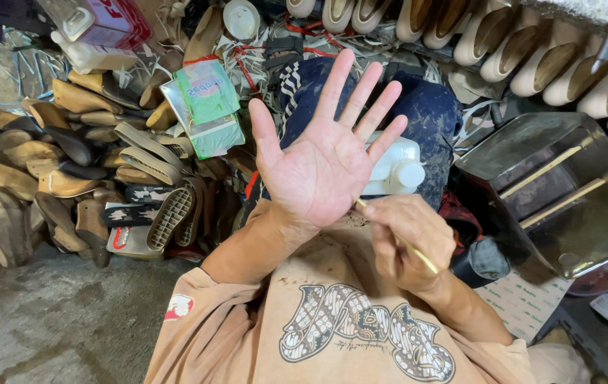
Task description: The person pours liquid primer into a small container and applies it to various shoe sole components using a brush and a sponge applicator, then uses scissors to trim a white material.
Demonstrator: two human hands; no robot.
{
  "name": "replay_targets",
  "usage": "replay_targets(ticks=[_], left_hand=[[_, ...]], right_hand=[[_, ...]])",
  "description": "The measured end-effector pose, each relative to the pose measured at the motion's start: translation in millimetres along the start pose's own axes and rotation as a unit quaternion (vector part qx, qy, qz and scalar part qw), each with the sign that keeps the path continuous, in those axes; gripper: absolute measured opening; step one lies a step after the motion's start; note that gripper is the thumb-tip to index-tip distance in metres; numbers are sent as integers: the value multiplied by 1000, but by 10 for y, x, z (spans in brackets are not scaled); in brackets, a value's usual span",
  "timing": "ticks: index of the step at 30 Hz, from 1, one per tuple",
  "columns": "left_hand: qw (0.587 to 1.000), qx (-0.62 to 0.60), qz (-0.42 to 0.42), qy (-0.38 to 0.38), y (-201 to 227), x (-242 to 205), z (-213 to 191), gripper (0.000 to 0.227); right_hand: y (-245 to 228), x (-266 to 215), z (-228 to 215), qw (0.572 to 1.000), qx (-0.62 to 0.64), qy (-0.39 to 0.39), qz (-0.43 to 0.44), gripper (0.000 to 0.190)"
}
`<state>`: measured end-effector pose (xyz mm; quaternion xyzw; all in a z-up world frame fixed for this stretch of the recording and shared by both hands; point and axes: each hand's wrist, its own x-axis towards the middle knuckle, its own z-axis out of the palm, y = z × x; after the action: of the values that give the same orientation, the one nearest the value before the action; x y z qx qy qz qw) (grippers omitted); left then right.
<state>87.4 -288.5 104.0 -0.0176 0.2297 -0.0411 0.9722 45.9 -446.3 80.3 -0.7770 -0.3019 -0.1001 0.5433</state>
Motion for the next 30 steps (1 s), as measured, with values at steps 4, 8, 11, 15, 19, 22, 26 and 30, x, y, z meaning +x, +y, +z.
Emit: replay_targets(ticks=[4, 8, 11, 15, 19, 22, 26, 30], left_hand=[[999, -38, -3, 11, 11, 34, -72, 108], [995, -101, 6, -6, 9, 70, -292, 102], [995, -95, 30, 31, 56, 93, -276, 103], [995, -94, 31, -6, 76, 110, -379, 104], [996, -78, 33, 38, 97, 62, -239, 103], [998, -33, 31, 49, 201, 38, -192, 98], [954, 255, 152, -51, 437, 30, -758, 80], [724, 649, 177, -152, 435, -77, -1031, 92]], right_hand=[[2, 18, -10, 999, 22, -45, -8, 12], [-7, -12, 2, 997, 26, -65, -21, 11], [9, 72, -6, 998, -35, 21, 45, 19], [75, -3, -29, 994, 21, 45, 94, 16], [13, 70, 27, 997, 38, -34, 57, 16], [127, 219, -101, 996, -5, -7, 94, 19], [503, 538, -697, 973, -146, 3, 181, 20], [1482, 609, -1267, 934, -241, 20, 263, 39]])
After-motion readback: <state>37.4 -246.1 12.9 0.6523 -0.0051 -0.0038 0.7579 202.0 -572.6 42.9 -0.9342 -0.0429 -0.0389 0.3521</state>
